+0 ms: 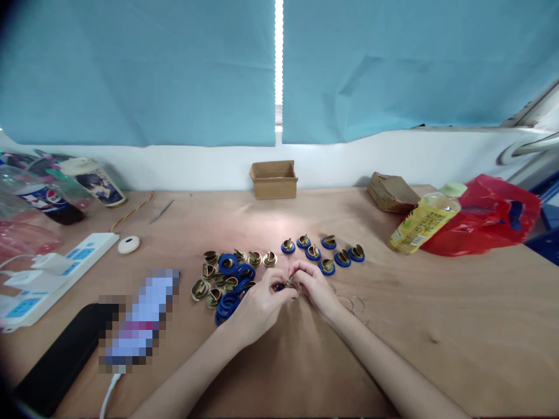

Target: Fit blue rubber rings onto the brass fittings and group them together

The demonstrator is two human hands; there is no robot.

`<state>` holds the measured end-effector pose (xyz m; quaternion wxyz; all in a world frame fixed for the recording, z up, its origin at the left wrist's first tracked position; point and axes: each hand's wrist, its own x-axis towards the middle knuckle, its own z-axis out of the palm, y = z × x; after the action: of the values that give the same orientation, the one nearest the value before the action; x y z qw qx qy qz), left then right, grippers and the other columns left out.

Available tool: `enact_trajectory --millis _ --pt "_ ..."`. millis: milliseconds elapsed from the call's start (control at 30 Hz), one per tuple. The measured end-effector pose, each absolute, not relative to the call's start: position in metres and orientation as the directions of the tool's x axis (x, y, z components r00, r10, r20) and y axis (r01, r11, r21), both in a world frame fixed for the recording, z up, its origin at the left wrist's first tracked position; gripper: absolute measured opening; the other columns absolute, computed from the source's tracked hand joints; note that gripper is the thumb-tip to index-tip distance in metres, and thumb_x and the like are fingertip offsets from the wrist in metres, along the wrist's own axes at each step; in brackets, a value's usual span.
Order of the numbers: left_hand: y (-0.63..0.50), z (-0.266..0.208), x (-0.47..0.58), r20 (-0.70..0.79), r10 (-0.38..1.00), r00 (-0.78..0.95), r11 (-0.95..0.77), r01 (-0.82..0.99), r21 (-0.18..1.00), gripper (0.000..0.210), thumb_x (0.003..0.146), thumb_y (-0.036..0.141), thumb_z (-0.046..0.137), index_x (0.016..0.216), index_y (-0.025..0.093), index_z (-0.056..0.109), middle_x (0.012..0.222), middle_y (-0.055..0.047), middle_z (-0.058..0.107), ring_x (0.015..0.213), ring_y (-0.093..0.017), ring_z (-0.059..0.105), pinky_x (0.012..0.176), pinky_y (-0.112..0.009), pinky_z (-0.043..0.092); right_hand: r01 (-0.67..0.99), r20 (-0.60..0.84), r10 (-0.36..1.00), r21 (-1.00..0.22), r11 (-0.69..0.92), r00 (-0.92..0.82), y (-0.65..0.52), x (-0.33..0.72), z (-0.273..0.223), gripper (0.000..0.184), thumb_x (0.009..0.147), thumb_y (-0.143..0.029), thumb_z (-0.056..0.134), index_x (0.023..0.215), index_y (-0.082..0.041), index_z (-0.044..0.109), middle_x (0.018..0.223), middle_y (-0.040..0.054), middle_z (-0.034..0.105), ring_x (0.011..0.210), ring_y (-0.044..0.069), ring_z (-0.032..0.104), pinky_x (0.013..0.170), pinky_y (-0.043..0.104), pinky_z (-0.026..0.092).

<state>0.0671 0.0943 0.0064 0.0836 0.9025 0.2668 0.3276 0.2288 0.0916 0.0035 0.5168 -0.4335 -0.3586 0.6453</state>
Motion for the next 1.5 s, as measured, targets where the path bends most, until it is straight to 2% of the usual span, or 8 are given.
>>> enact_trajectory --millis 333,467,667,900,1067,1200,1333,1500 --pt "0.092 0.011 0.066 0.588 0.542 0.600 -0.840 0.405 0.362 0.025 0.093 0.013 0.045 0.106 0.021 0.065 0.101 -0.005 0.055 0.076 -0.011 0.061 0.064 -0.022 0.055 -0.352 -0.202 0.973 -0.908 -0.227 -0.107 0.091 0.228 0.002 0.006 0.064 -0.020 0.064 0.068 -0.019 0.060 0.065 -0.0012 0.058 0.059 0.014 0.050 0.053 0.024 0.035" --pt "0.093 0.012 0.067 0.604 0.533 0.593 -0.845 0.396 0.359 0.021 0.096 0.022 0.047 0.109 0.019 0.063 0.105 -0.008 0.057 0.080 -0.013 0.065 0.066 -0.023 0.058 -0.377 -0.221 0.972 -0.896 -0.235 -0.079 0.091 0.228 0.007 0.007 0.063 -0.020 0.066 0.068 -0.019 0.060 0.063 -0.0024 0.057 0.057 0.012 0.049 0.053 0.024 0.036" --pt "0.092 0.012 0.066 0.588 0.517 0.622 -0.856 0.400 0.329 0.030 0.095 0.010 0.039 0.116 0.017 0.059 0.111 -0.010 0.058 0.087 -0.015 0.066 0.068 -0.025 0.060 -0.371 -0.219 0.975 -0.902 -0.220 -0.046 0.091 0.230 0.013 0.008 0.063 -0.021 0.066 0.069 -0.020 0.060 0.061 -0.0039 0.054 0.054 0.012 0.047 0.052 0.024 0.034" --pt "0.092 0.013 0.064 0.584 0.514 0.628 -0.857 0.383 0.343 0.033 0.094 0.005 0.037 0.115 0.018 0.059 0.113 -0.009 0.059 0.088 -0.014 0.066 0.073 -0.026 0.061 -0.359 -0.222 0.974 -0.905 -0.226 -0.053 0.091 0.231 0.014 0.008 0.063 -0.021 0.065 0.068 -0.020 0.060 0.060 -0.0035 0.053 0.055 0.012 0.045 0.052 0.024 0.032" --pt "0.093 0.010 0.064 0.604 0.510 0.613 -0.860 0.363 0.358 0.033 0.091 0.003 0.039 0.113 0.017 0.059 0.119 -0.010 0.056 0.096 -0.017 0.066 0.076 -0.028 0.061 -0.363 -0.208 0.976 -0.907 -0.215 -0.057 0.091 0.231 0.011 0.008 0.063 -0.019 0.065 0.069 -0.020 0.060 0.057 -0.0049 0.047 0.053 0.011 0.039 0.052 0.023 0.029" --pt "0.094 0.006 0.065 0.630 0.500 0.595 -0.866 0.329 0.376 0.034 0.091 0.002 0.038 0.114 0.017 0.058 0.125 -0.011 0.052 0.108 -0.019 0.062 0.082 -0.029 0.061 -0.349 -0.182 0.979 -0.915 -0.203 -0.093 0.091 0.234 0.011 0.008 0.066 -0.021 0.065 0.072 -0.020 0.060 0.060 -0.0049 0.048 0.055 0.011 0.040 0.054 0.024 0.031" --pt "0.094 0.006 0.065 0.635 0.508 0.582 -0.861 0.322 0.394 0.034 0.090 0.000 0.040 0.112 0.018 0.059 0.125 -0.011 0.050 0.110 -0.019 0.061 0.085 -0.031 0.060 -0.211 -0.161 0.971 -0.957 -0.197 -0.179 0.092 0.242 0.020 0.009 0.072 -0.024 0.066 0.077 -0.020 0.060 0.065 -0.0047 0.052 0.060 0.012 0.045 0.057 0.024 0.034" --pt "0.094 0.012 0.066 0.614 0.573 0.543 -0.807 0.246 0.536 0.029 0.093 0.005 0.041 0.110 0.020 0.059 0.123 -0.011 0.054 0.104 -0.017 0.063 0.081 -0.031 0.060 0.025 -0.095 0.935 -0.995 -0.092 -0.342 0.094 0.257 0.031 0.020 0.080 -0.039 0.068 0.079 -0.020 0.060 0.071 -0.0029 0.054 0.063 0.012 0.046 0.058 0.025 0.035"
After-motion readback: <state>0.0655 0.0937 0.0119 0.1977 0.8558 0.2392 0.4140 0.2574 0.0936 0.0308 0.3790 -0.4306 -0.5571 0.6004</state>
